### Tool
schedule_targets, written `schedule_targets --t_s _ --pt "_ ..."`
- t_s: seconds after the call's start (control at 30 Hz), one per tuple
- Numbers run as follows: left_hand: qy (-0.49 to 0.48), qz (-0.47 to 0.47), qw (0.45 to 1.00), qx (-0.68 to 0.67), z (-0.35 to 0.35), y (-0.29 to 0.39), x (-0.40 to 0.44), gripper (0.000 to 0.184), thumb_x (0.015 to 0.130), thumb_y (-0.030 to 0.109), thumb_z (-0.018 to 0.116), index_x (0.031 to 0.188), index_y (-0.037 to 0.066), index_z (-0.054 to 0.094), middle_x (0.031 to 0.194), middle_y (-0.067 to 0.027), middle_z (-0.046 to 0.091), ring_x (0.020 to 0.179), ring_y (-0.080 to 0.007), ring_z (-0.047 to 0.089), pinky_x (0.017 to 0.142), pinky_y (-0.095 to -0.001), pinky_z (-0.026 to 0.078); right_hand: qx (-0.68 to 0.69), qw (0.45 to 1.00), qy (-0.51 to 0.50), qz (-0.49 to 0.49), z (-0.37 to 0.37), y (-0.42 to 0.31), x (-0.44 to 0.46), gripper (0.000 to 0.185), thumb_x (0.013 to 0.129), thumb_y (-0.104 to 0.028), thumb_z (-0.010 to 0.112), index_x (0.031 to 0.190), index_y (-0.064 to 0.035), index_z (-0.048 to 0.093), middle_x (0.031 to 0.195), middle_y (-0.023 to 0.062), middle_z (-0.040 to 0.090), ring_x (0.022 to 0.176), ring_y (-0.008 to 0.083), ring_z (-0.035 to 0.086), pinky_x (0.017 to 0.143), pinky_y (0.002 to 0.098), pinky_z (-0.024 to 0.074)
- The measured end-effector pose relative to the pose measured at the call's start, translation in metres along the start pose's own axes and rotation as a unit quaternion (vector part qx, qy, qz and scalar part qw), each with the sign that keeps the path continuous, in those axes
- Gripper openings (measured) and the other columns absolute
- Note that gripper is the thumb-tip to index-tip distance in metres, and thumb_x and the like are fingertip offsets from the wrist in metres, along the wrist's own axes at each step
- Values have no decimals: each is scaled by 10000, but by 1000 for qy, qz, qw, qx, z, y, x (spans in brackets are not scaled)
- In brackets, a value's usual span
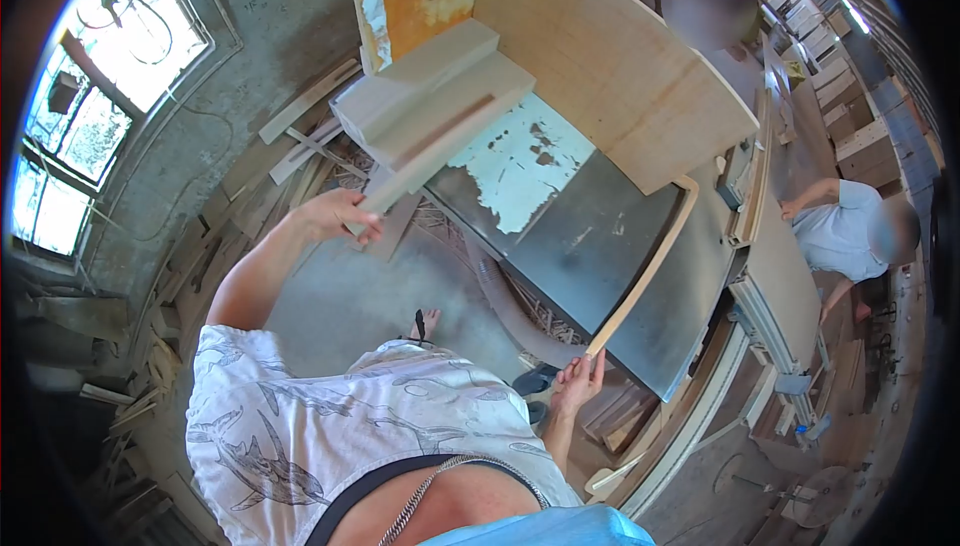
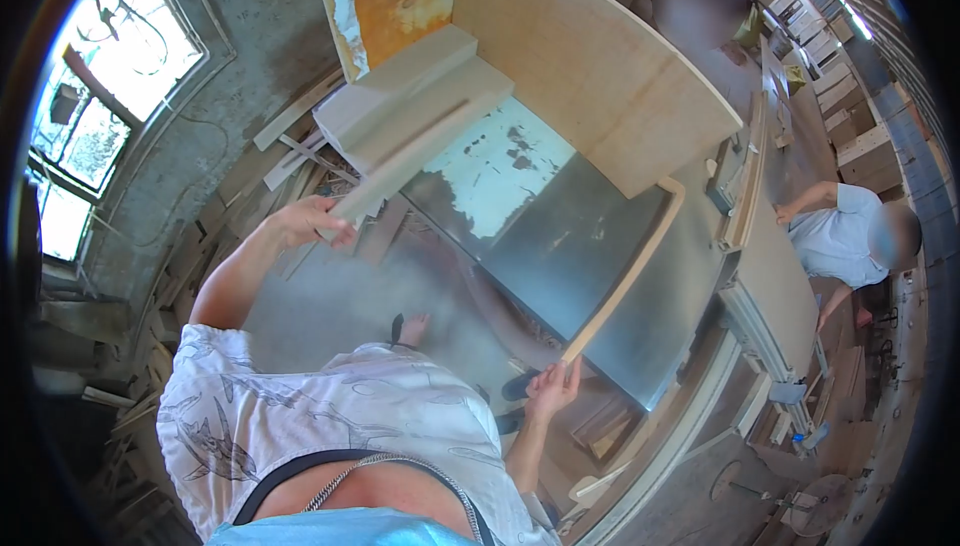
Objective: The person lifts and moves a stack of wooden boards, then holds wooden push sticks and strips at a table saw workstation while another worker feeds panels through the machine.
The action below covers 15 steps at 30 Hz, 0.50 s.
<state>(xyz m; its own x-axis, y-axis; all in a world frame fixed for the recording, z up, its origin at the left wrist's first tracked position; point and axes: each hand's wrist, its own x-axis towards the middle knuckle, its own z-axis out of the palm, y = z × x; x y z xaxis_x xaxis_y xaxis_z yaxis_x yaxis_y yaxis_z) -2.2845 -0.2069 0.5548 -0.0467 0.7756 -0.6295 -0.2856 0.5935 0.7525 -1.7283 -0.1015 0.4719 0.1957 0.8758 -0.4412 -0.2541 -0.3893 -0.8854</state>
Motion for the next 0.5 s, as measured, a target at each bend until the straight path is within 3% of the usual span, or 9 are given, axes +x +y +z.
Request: schedule_targets --t_s 0.27,0.5 --pt "11 21 990 -137 -125 2 47 490 966 328 757 1264 -39 626 1147 -195 722 1050 -296 726 895 -420 616 -34 998 13 -42 23 -5 2 512 1065 -119 571 1564 -84 460 767 -2 549 537 53 424 435 240 319" --pt "77 38 975 -204 -108 14 70 656 945 403 782 1335 -88 589 1256 -239 666 1145 -348 683 976 -452 572 -59 995 23 -78 15 -11 -2 514 1059 -79 550 1564 -70 458 765 6 556 537 55 431 436 237 326"
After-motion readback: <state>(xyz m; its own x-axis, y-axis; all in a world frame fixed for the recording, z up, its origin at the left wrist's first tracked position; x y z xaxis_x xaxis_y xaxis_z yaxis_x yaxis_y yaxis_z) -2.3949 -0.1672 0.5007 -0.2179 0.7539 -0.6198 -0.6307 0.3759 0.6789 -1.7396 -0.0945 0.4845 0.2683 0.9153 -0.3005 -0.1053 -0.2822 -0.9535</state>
